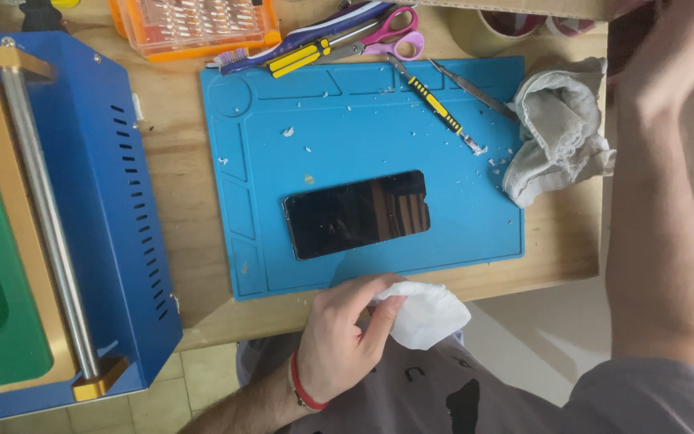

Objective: Cleaning a smartphone LCD screen using a cleaning liquid and a cloth on a repair mat.

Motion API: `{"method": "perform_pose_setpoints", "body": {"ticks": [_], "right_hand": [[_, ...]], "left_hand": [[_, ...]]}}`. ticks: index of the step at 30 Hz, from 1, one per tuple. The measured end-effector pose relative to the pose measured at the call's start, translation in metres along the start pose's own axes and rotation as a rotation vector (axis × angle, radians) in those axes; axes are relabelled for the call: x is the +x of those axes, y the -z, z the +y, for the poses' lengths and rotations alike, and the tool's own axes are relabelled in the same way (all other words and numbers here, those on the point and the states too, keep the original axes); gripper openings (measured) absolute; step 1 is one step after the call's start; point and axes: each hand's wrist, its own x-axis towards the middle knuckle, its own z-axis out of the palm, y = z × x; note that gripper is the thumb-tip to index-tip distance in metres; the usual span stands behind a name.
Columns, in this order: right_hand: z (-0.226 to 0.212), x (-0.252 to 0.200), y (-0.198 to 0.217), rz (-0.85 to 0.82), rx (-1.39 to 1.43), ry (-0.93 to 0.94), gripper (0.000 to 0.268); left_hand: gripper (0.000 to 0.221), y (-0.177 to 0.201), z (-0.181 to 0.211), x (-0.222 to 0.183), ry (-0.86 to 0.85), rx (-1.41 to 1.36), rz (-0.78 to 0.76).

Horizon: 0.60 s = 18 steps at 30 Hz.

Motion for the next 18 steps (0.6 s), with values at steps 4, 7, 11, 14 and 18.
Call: {"method": "perform_pose_setpoints", "body": {"ticks": [4, 7, 11, 14, 18], "right_hand": [[-0.192, -0.092, -0.008, -0.464, 0.230, -0.315, 0.078], [-0.244, -0.158, -0.029, -0.614, 0.393, -0.615, 0.067], [-0.235, -0.239, -0.029, -0.181, 0.750, -1.109, 0.029], [-0.247, -0.217, -0.050, -0.052, 0.876, -0.982, 0.019], [-0.207, -0.175, -0.054, -0.037, -0.131, -0.256, 0.019]], "left_hand": [[0.023, 0.004, 0.016, 0.010, -0.289, 0.075, 0.052], [0.016, -0.003, 0.017, 0.006, -0.352, 0.056, 0.041], [0.022, -0.023, 0.006, -0.005, 0.047, -0.177, 0.089], [0.044, -0.029, 0.001, 0.002, 0.233, -0.204, 0.001], [0.028, 0.017, -0.003, 0.042, -0.328, 0.278, 0.174]]}}
